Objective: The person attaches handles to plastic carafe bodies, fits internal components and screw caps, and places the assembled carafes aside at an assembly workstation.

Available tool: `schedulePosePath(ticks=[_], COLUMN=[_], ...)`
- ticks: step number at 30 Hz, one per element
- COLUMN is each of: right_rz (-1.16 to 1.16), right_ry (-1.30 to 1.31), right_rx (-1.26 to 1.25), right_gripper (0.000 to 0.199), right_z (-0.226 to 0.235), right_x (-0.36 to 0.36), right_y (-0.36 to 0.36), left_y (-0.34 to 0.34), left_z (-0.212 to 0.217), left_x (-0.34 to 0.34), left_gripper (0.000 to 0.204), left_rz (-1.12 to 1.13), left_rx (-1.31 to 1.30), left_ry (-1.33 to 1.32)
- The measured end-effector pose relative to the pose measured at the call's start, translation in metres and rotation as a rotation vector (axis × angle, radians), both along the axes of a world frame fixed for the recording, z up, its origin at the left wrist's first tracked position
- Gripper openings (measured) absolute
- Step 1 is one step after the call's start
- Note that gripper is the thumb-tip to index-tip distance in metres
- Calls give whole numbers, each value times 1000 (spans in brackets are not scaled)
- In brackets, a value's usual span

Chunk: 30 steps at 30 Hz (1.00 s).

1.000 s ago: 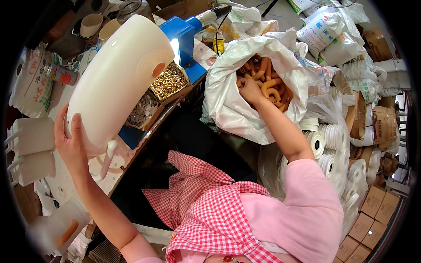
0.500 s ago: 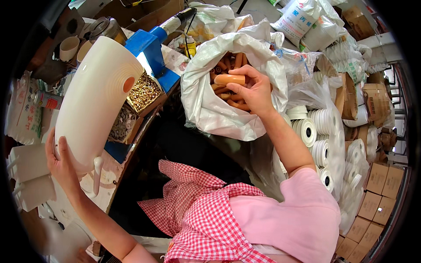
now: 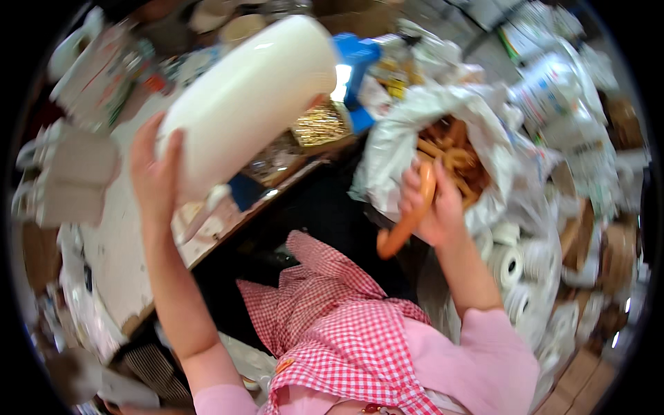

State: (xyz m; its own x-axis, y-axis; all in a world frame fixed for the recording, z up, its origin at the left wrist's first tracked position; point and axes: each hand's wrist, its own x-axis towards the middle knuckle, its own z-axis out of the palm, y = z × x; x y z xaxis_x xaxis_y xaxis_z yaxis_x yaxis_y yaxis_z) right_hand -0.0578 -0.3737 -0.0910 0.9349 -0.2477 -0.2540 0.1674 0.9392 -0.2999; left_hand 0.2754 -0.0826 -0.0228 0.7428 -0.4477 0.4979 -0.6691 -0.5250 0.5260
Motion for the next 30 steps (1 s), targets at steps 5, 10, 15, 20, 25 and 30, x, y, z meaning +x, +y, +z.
schedulePosePath(ticks=[5, 10, 15, 20, 25, 30], right_rz=[100, 368, 842, 1078, 1067, 626], right_ry=[797, 536, 64, 116, 236, 177], right_rx=[-687, -2216, -2083, -1931, -1131, -1405], right_gripper=[32, 53, 41, 43, 46, 32], right_z=[-111, -107, -82, -80, 31, 114], right_x=[-34, -59, -36, 3, 42, 110], right_y=[78, 101, 104, 100, 82, 70], left_y=[-20, -6, -14, -15, 0, -4], left_z=[14, 12, 14, 13, 11, 3], left_x=[-12, -18, -26, -25, -29, -24], left_gripper=[47, 52, 46, 48, 52, 57], left_rz=[3, 68, 123, 143, 176, 90], left_rx=[42, 15, 2, -10, -88, -149], left_ry=[-52, -55, -32, -41, -4, -15])
